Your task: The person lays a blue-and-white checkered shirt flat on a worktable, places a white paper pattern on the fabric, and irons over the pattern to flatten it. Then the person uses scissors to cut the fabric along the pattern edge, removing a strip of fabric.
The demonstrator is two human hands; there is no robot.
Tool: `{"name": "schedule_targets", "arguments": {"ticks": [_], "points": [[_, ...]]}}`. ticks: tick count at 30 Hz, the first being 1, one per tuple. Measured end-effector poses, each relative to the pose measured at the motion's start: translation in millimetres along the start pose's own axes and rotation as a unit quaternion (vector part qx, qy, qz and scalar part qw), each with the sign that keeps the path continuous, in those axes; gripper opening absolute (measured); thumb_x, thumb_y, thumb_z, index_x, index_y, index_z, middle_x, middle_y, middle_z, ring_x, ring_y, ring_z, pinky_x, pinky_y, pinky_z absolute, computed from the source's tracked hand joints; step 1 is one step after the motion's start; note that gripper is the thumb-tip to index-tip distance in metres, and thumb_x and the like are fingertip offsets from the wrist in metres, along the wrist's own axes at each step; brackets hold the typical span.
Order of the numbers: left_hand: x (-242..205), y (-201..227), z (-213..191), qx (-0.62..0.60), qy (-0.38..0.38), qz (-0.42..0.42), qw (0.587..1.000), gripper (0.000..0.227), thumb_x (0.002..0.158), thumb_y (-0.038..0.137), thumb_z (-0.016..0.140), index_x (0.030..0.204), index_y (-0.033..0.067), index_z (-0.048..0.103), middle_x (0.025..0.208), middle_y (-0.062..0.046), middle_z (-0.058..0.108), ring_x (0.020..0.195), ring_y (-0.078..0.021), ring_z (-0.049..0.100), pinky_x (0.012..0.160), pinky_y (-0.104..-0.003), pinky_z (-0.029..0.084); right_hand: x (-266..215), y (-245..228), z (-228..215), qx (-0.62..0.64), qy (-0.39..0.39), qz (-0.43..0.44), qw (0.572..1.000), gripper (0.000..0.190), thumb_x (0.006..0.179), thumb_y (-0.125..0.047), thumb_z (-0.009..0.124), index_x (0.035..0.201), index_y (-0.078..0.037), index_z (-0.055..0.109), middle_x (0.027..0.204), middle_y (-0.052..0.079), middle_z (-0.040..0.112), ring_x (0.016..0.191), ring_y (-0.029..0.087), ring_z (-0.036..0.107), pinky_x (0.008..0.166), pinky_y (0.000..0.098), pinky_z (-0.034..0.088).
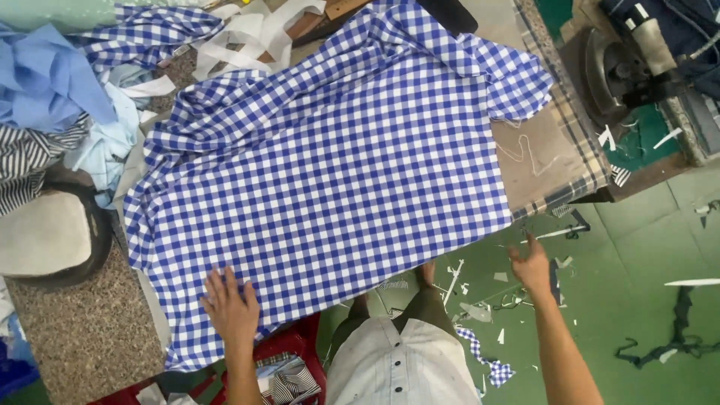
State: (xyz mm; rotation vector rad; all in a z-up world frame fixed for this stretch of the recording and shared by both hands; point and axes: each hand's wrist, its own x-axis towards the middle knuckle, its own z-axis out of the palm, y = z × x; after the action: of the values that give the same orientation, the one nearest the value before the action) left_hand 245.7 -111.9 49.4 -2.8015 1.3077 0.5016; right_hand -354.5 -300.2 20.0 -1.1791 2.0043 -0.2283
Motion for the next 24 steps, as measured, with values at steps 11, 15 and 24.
{"name": "schedule_targets", "arguments": {"ticks": [11, 15, 24], "points": [[-185.6, 100.7, 125.8, -0.526, 0.281, -0.075, 0.799, 0.034, 0.107, 0.019, 0.054, 0.131, -0.0051, 0.057, 0.127, -0.026, 0.062, 0.116, -0.0360, 0.063, 0.100, -0.045, 0.053, 13.2, 0.0, 30.7, 0.231, -0.255, -0.094, 0.934, 0.041, 0.085, -0.020, 0.079, 0.122, -0.007, 0.067, 0.125, 0.013, 0.069, 0.122, 0.027, 0.061, 0.117, 0.0477, 0.036], [-184.2, 153.5, 144.4, -0.795, -0.043, -0.228, 0.561, 0.078, 0.104, 0.056, 0.051, 0.152, -0.0040, 0.037, 0.145, -0.032, 0.047, 0.131, -0.0412, 0.055, 0.114, -0.051, 0.043, 0.8, 32.1, 20.6, 0.380, -0.245, -0.098, 0.886, 0.013, 0.091, -0.013, 0.079, 0.101, -0.005, 0.076, 0.095, 0.011, 0.075, 0.089, 0.021, 0.074, 0.079, 0.0389, 0.057], [-150.2, 174.2, 149.5, -0.889, -0.044, -0.174, 0.422, 0.040, 0.102, 0.051, 0.059, 0.112, 0.0126, 0.053, 0.116, -0.007, 0.066, 0.124, -0.0304, 0.061, 0.114, -0.048, 0.045, -17.4, 4.3, -18.7, 0.379, -0.297, -0.117, 0.869, 0.024, 0.097, -0.015, 0.072, 0.100, 0.008, 0.065, 0.090, 0.024, 0.073, 0.083, 0.039, 0.075, 0.072, 0.0539, 0.063]]}}
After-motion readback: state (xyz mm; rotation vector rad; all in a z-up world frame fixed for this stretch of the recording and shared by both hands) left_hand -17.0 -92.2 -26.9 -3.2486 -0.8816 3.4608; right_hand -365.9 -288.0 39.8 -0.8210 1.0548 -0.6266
